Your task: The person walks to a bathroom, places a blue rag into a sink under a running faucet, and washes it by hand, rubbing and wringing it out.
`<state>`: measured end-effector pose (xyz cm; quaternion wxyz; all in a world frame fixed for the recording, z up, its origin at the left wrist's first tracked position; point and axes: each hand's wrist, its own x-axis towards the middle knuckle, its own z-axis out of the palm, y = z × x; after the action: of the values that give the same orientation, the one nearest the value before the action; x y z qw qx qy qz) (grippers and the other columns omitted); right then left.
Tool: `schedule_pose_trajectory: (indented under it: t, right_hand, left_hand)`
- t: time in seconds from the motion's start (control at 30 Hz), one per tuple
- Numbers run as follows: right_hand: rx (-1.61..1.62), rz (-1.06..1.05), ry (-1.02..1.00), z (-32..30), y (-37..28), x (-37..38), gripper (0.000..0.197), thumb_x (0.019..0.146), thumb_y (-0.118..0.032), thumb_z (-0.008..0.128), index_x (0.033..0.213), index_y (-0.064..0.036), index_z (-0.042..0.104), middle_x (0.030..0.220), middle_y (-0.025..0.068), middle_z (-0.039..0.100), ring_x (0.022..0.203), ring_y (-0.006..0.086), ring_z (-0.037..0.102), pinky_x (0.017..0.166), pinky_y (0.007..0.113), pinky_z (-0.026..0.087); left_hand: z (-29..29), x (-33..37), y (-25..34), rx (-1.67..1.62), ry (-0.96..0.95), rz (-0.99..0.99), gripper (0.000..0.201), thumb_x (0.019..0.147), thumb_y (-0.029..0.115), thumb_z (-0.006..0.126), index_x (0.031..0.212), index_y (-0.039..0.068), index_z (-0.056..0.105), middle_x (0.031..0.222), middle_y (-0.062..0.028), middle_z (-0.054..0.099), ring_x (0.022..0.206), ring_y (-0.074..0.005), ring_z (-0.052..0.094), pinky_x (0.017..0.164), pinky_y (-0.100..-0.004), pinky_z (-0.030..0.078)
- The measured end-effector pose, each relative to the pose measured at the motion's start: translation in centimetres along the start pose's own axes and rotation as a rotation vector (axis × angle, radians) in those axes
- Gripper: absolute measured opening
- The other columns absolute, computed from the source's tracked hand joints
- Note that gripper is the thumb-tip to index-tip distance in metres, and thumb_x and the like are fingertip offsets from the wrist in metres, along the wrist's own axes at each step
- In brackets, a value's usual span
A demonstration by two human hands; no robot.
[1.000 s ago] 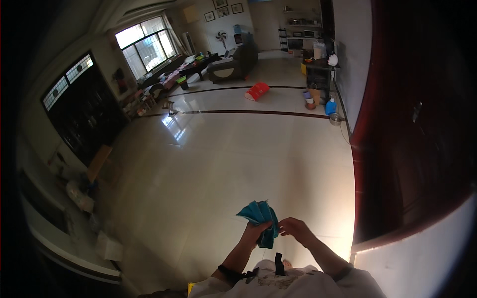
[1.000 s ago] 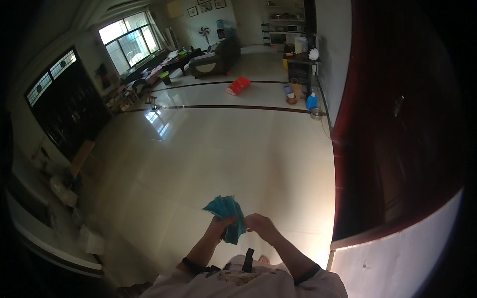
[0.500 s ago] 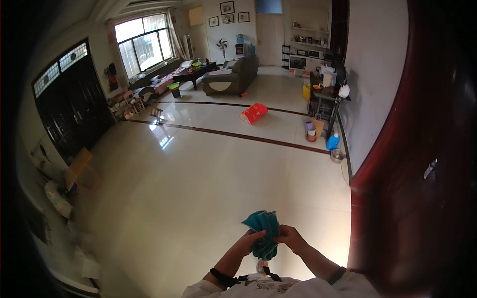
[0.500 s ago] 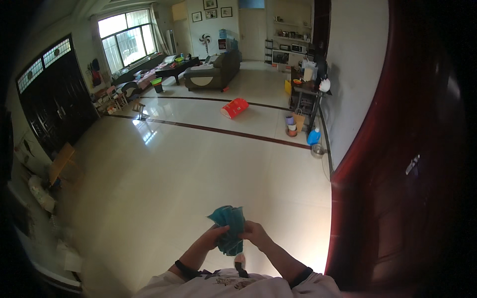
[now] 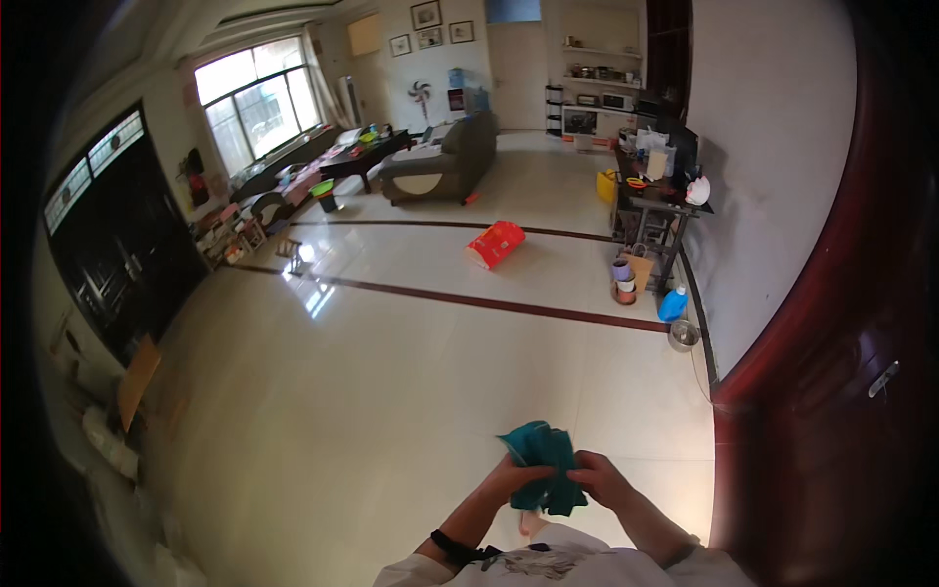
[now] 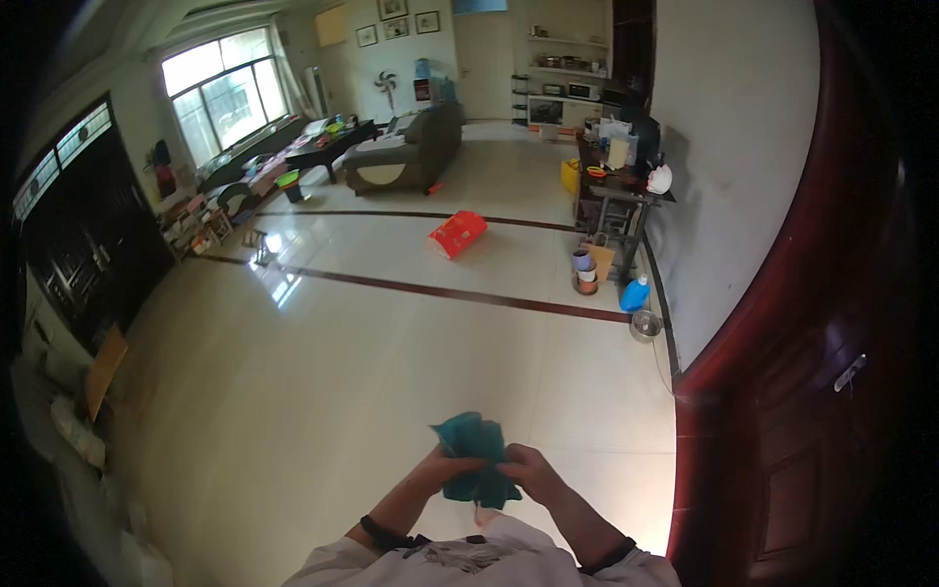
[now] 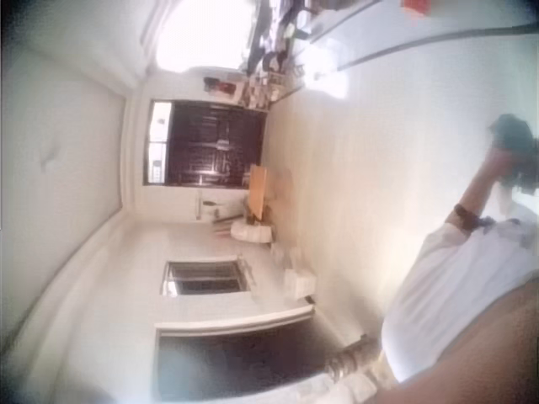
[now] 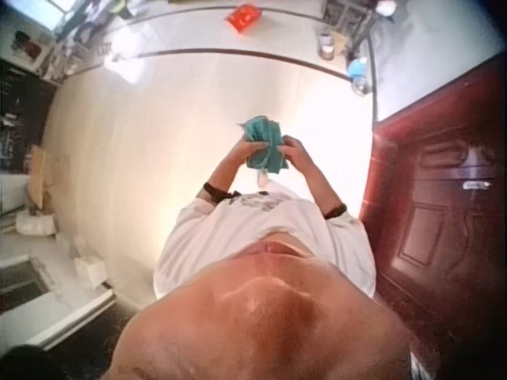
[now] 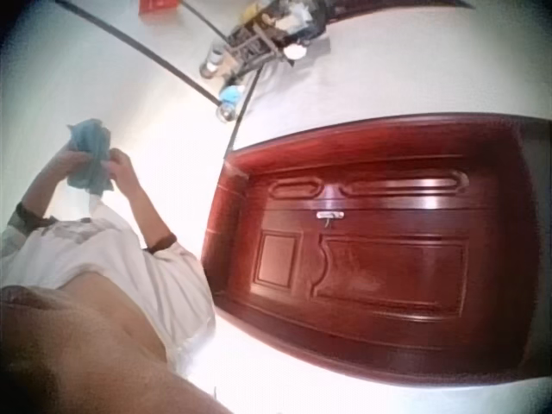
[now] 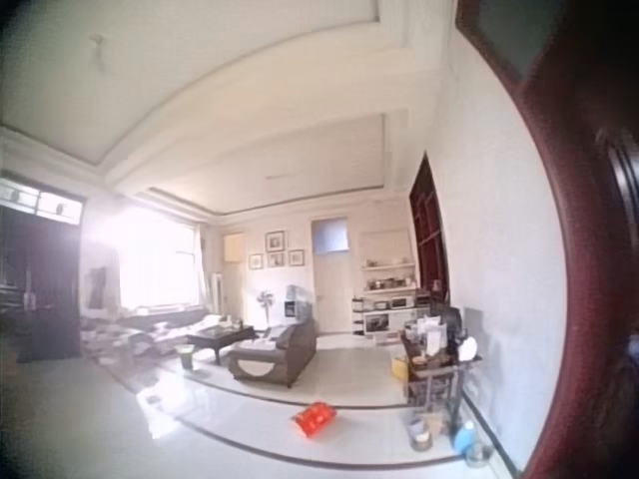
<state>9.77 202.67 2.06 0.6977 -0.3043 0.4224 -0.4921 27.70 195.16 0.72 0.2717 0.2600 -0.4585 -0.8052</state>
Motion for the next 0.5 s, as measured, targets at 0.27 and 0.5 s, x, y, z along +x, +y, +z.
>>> schedule_pose_trajectory:
  t: [0.27, 0.5]
  right_hand:
    - [-0.216, -0.046, -0.152, -3.7, -7.7, 21.5, 0.011, 0.072, -0.005, 0.058, 0.073, -0.0047, 0.047, 0.067, -0.0009, 0.043, 0.063, 0.0072, 0.042, 0.056, 0.023, 0.035]
    - [-0.010, 0.096, -0.195, -6.4, -14.0, 37.1, 0.012, 0.075, -0.011, 0.058, 0.075, -0.0070, 0.046, 0.070, 0.0011, 0.046, 0.066, 0.0107, 0.047, 0.063, 0.024, 0.040]
  left_hand:
    - [-10.0, 14.1, 10.9, 0.056, 0.118, -0.030, 0.052, 0.069, -0.001, 0.063, 0.117, 0.004, 0.041, 0.108, -0.0093, 0.052, 0.098, -0.0208, 0.052, 0.082, -0.0335, 0.044]
    - [-19.0, 26.8, 14.4, -0.185, 0.202, -0.059, 0.047, 0.071, 0.003, 0.062, 0.114, 0.006, 0.043, 0.105, -0.0073, 0.054, 0.099, -0.0210, 0.052, 0.084, -0.0361, 0.043]
